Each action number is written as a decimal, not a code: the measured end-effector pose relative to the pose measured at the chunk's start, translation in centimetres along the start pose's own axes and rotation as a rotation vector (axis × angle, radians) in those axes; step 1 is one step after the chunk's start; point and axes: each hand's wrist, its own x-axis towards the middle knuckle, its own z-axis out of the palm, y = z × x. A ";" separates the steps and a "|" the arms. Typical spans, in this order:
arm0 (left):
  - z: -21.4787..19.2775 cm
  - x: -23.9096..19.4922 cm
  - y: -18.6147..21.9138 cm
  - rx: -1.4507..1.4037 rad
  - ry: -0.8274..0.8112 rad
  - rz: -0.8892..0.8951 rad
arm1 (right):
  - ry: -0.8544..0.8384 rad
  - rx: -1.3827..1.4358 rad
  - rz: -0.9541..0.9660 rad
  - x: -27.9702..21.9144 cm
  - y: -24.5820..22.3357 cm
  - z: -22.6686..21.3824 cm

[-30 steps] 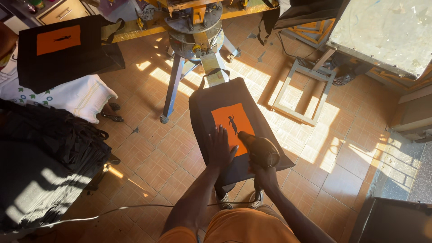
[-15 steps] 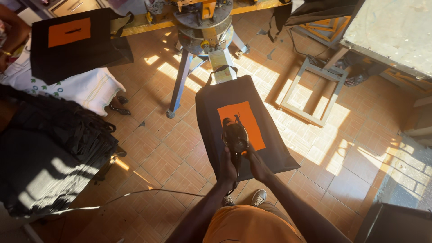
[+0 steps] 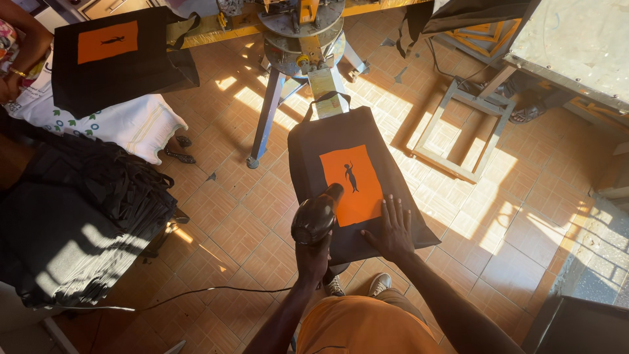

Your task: The person uses a handheld heat gun to apply heat to an orange printed logo on a black tote bag. They move the heat gun back and forth over the print while holding the bag steady with the other hand, then flip the bag to heat the reverse side of the print.

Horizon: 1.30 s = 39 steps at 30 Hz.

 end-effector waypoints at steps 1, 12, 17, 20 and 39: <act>0.0 0.4 -1.1 0.053 0.000 0.047 | 0.004 -0.010 -0.003 0.0 -0.1 0.3; 3.6 3.0 -2.7 -0.071 -0.148 0.189 | -0.023 -0.023 0.044 1.0 -0.8 0.2; 4.7 3.3 -2.8 -0.215 -0.126 0.106 | -0.101 0.091 0.069 1.6 -0.7 -0.6; 4.8 4.6 -5.3 -0.148 -0.147 0.126 | -0.095 0.058 0.091 0.9 -1.2 -1.4; 4.6 0.6 -3.1 -0.084 -0.140 0.064 | -0.092 0.143 0.089 1.2 -0.3 -0.8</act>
